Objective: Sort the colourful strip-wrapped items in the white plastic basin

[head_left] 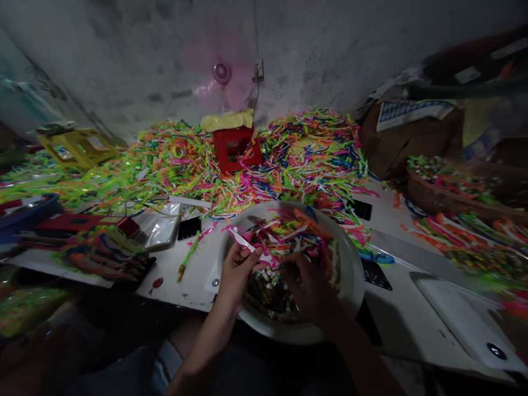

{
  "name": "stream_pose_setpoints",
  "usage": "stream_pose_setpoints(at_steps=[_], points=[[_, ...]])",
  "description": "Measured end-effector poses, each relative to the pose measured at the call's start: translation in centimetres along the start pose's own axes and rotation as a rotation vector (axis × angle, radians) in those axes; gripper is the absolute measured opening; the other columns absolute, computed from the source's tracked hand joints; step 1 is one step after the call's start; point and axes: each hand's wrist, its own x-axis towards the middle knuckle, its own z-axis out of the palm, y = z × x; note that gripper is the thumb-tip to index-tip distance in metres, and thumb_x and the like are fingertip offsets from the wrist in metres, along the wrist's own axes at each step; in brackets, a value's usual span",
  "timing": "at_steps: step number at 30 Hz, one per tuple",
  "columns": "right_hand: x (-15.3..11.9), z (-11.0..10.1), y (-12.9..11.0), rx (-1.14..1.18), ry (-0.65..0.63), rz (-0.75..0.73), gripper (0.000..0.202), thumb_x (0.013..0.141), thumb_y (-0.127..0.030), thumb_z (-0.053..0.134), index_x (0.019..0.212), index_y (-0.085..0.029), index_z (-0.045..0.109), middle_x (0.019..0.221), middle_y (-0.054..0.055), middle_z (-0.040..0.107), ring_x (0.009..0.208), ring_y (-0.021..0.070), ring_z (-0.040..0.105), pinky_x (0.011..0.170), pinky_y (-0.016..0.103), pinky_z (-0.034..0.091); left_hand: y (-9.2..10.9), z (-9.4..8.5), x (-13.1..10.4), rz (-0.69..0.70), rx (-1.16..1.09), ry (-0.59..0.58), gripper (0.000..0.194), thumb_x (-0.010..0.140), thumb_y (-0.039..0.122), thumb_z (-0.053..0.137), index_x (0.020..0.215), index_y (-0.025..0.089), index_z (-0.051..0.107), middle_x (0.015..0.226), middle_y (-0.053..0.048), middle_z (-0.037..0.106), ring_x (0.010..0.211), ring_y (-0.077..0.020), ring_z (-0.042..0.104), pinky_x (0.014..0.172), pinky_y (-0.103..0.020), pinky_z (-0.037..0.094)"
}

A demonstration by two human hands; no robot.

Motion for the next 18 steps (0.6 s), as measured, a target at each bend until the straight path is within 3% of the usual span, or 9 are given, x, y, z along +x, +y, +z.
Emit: stream_pose_setpoints(at_steps=[14,16,18], points=[[0.1,0.2,-0.1,-0.031,-0.013,-0.001,0.011,0.087,-0.027,0.045,0.096,-0.02,0.048,0.083,0.002,0.061,0.075,0.0167,0.059,0.066,0.027,0.041,-0.8,-0.2,0.4,0.037,0.038,-0.01,0.048,0.064,0.025,0.073,0.108,0.021,0.054,0.072,0.004,0.059,0.065,-0.0085,0.058,0.064,-0.023,0.054],[0.1,0.2,-0.1,-0.025,-0.01,0.041,0.011,0.085,-0.027,0.047,0.093,-0.02,0.047,0.081,0.002,0.061,0.074,0.0172,0.059,0.066,0.027,0.041,-1.2,-0.6,0.5,0.056,0.074,-0.027,0.045,0.066,0.025,0.071,0.107,0.023,0.053,0.074,0.004,0.059,0.068,-0.0104,0.059,0.066,-0.025,0.054],[0.1,0.1,-0.1,0.012,-0.018,0.07,0.009,0.084,-0.026,0.048,0.091,-0.02,0.047,0.08,0.002,0.061,0.075,0.0168,0.059,0.067,0.027,0.041,-0.7,-2.2,0.2,0.053,0.118,-0.04,0.037,0.07,0.024,0.068,0.105,0.023,0.055,0.078,0.002,0.061,0.073,-0.0123,0.06,0.068,-0.027,0.053]])
